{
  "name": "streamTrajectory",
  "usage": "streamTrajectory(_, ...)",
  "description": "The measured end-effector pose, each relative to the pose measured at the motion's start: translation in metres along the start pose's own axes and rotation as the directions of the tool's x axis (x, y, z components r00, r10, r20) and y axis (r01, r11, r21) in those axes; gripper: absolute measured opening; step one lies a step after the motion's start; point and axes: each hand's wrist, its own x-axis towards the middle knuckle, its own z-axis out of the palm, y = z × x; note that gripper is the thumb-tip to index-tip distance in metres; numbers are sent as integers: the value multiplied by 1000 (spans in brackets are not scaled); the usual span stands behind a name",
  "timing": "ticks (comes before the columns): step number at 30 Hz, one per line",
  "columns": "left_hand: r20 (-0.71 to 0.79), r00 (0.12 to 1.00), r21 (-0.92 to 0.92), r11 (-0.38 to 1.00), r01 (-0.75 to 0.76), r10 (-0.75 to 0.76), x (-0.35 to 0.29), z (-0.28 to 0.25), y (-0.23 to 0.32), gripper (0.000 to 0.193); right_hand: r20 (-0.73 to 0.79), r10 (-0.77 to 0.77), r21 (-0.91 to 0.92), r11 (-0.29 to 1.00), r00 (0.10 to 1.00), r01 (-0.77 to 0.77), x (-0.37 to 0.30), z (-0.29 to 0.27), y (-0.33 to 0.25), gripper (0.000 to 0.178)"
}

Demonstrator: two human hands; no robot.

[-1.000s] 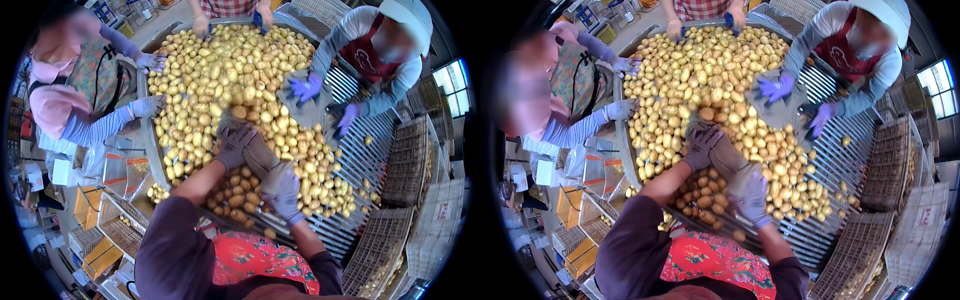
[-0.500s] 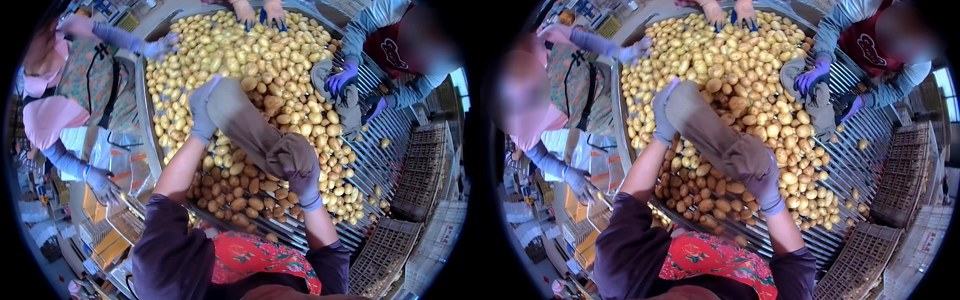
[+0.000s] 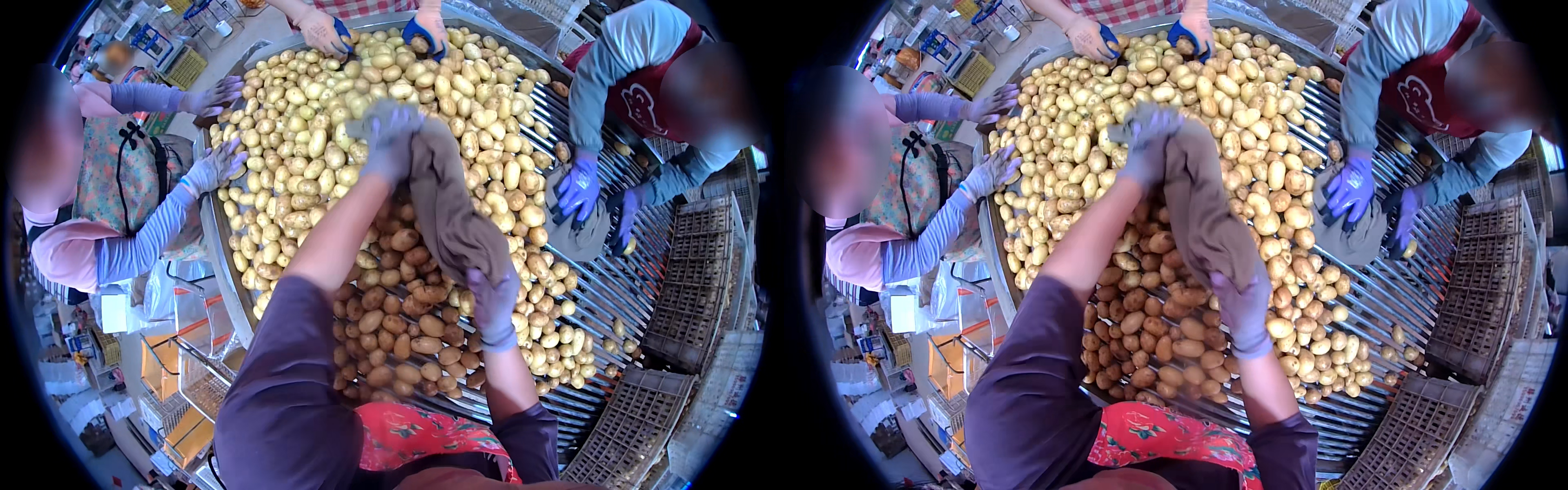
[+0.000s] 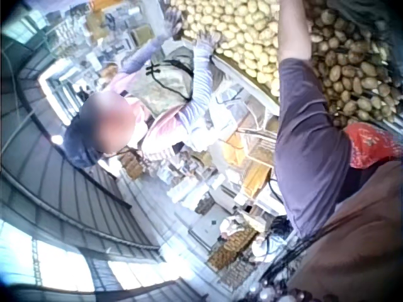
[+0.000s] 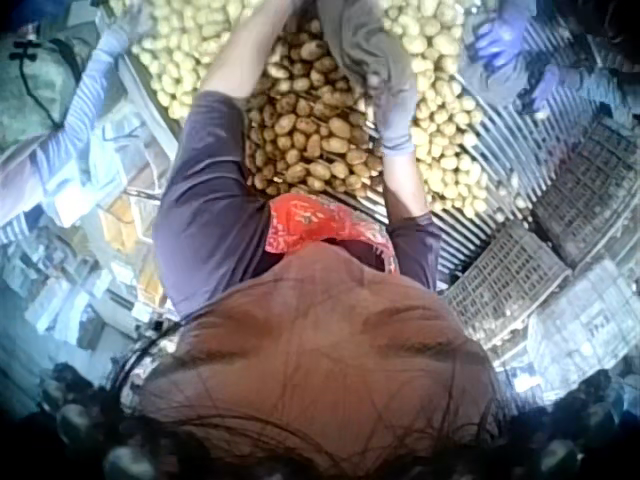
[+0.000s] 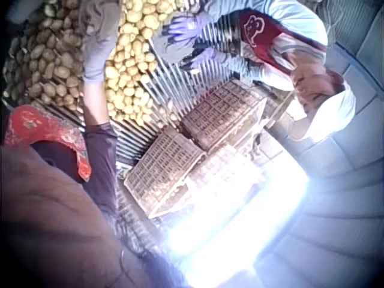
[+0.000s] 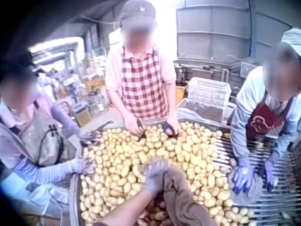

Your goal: The person wipes potatoes on a rotating metal drum with a cloth to clean them. They repeatedly pick up potatoes, rub them with the cloth, and place them back on the drum. The person also dips the cloth into a water bowl to wet it and wrings it out before resuming the wiping task.

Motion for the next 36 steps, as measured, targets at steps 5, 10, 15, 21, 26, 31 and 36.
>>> streamTrajectory(5,-30,970,72,968,-240,243,-124,-25,22,52,121,-93,-21,995,988,97,-46,-55,-19,55)
streamTrajectory(10,-177,982,-246,963,-110,67,-91,-16,-2,48,79,182,155,969,980,-192,-87,-33,-1,56)
streamTrajectory(15,-101,987,-396,915,77,-127,-91,-5,11,43,45,8,474,880,999,-28,-74,-22,-38,51)
streamTrajectory(21,-375,920,-122,990,76,-117,-210,-145,-37,50,368,79,416,877,926,-240,-87,-40,-58,71)
streamTrajectory(26,-423,905,307,932,193,-48,-201,-52,-139,71,692,-33,166,979,721,-115,-77,46,-44,65)
streamTrajectory(31,-301,880,170,887,429,-367,-95,-50,-131,59,608,-104,19,993,787,117,-61,73,-7,66)
streamTrajectory(36,-41,999,32,999,-3,4,-165,-50,-32,63,326,87,212,964,941,-162,-24,0,-45,83)
